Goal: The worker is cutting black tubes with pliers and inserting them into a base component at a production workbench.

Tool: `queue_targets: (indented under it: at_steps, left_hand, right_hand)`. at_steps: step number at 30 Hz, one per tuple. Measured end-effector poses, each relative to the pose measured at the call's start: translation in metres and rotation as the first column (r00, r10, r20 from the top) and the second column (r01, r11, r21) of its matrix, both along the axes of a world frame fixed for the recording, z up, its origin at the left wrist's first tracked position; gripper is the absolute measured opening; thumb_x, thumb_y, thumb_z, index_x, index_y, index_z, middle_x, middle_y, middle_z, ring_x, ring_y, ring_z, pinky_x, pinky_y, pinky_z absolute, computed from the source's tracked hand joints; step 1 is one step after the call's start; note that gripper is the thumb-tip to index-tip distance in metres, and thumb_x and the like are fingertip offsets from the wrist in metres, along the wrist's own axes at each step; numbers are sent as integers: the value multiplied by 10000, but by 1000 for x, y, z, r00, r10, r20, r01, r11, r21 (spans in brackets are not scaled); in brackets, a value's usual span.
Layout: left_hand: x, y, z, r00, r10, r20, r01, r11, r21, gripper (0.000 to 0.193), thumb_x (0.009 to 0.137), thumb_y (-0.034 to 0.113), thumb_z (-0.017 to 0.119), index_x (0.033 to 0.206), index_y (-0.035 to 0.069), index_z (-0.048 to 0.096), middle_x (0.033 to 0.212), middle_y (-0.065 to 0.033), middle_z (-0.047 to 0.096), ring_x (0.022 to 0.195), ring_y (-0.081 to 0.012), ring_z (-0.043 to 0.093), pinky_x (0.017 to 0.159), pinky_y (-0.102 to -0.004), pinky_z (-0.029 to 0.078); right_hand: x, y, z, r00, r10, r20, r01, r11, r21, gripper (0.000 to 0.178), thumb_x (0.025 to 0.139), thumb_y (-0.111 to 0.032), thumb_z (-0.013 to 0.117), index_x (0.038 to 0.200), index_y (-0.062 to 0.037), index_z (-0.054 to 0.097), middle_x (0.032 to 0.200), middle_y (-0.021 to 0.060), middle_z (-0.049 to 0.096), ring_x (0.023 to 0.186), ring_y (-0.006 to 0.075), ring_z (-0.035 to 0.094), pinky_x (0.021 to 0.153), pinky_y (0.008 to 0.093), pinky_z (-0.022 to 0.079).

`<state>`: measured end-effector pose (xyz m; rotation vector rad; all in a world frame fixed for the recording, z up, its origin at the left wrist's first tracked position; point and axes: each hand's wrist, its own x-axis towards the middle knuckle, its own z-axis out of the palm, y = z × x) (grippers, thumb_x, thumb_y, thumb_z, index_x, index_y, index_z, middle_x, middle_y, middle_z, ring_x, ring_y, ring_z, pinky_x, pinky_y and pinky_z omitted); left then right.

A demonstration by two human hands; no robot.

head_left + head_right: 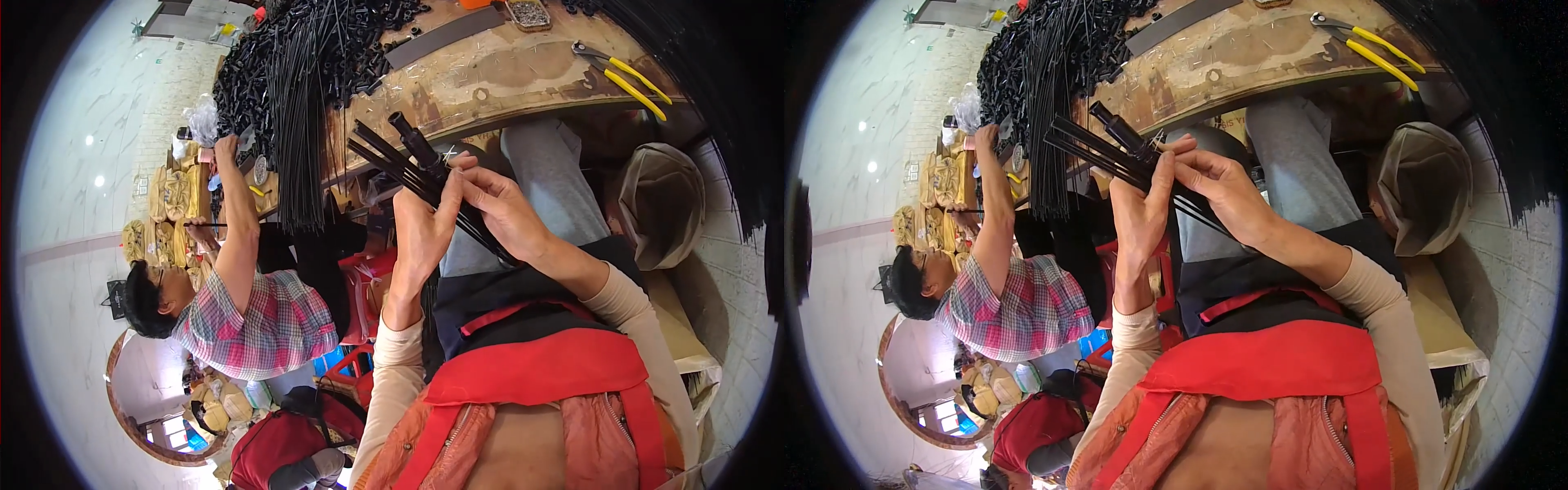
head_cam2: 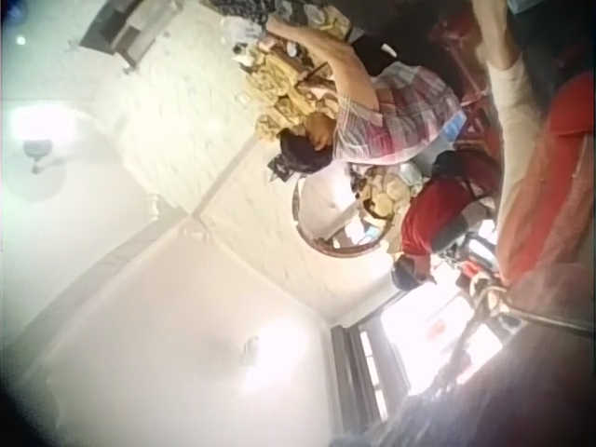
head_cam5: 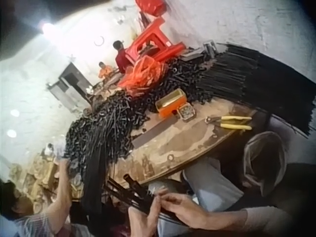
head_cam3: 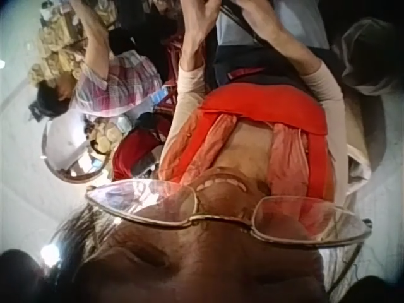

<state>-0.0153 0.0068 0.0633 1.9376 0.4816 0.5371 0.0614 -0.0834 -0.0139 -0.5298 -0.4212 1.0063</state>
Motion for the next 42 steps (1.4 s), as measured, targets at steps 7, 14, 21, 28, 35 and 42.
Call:
queue_targets:
  at_steps: [7, 14, 21, 28, 35, 42]
  left_hand:
    - [3, -19, 2, 999, -37, 12, 38, 994, -104, 209, 950, 43, 515, 1072, -69, 642, 1079, -160, 681, 1036, -188, 626, 907, -310, 470]
    - [18, -8, -11, 992, -105, 64, 110, 991, -78, 200, 969, 42, 468, 1041, -28, 640, 1076, -129, 671, 1057, -203, 608, 933, -316, 436]
    - [26, -21, -33, 903, -241, 356, 416, 701, -580, 271, 937, 218, 602, 1068, 22, 469, 653, -46, 473, 555, -143, 463, 532, -293, 406]
    - [12, -31, -32, 874, -182, 450, 463, 590, -661, 387, 896, 186, 655, 1183, 4, 469, 696, -14, 486, 593, -92, 435, 556, -244, 369]
    - [18, -38, -19, 992, 53, 117, 47, 699, -713, 87, 880, 35, 612, 907, 50, 531, 648, 7, 459, 488, -84, 391, 448, -241, 295]
    - [9, -27, -24, 948, -30, 316, 220, 779, -587, 584, 912, 364, 642, 1305, -29, 463, 670, 51, 392, 581, -61, 360, 541, -231, 308]
  right_hand:
    - [-7, -23, 12, 983, -103, 151, 133, 971, -200, 253, 974, -150, 548, 1132, 32, 625, 1078, 34, 635, 991, 78, 559, 908, 238, 433]
    - [98, -74, -1, 61, -107, 992, 639, 768, 44, 231, 872, -98, 616, 1089, -20, 620, 1126, 111, 585, 1101, 289, 520, 968, 383, 402]
    - [241, -112, 21, -258, 517, 816, 935, 348, 75, 460, 814, -276, 697, 1178, -35, 552, 1132, 138, 506, 1045, 344, 479, 902, 428, 411]
    - [221, -110, 23, 609, -219, 762, 600, 756, -263, 269, 986, -259, 502, 1140, -39, 514, 813, 25, 562, 735, 123, 564, 685, 256, 464]
    - [104, -115, 53, 462, 504, 730, 163, 761, -628, 342, 957, -259, 527, 1213, -35, 558, 878, 127, 605, 742, 196, 587, 633, 329, 457]
    - [75, -103, 82, -221, 349, 911, 494, 845, -204, 726, 735, 117, 535, 1407, -143, 441, 1129, 164, 490, 1031, 352, 500, 926, 405, 417]
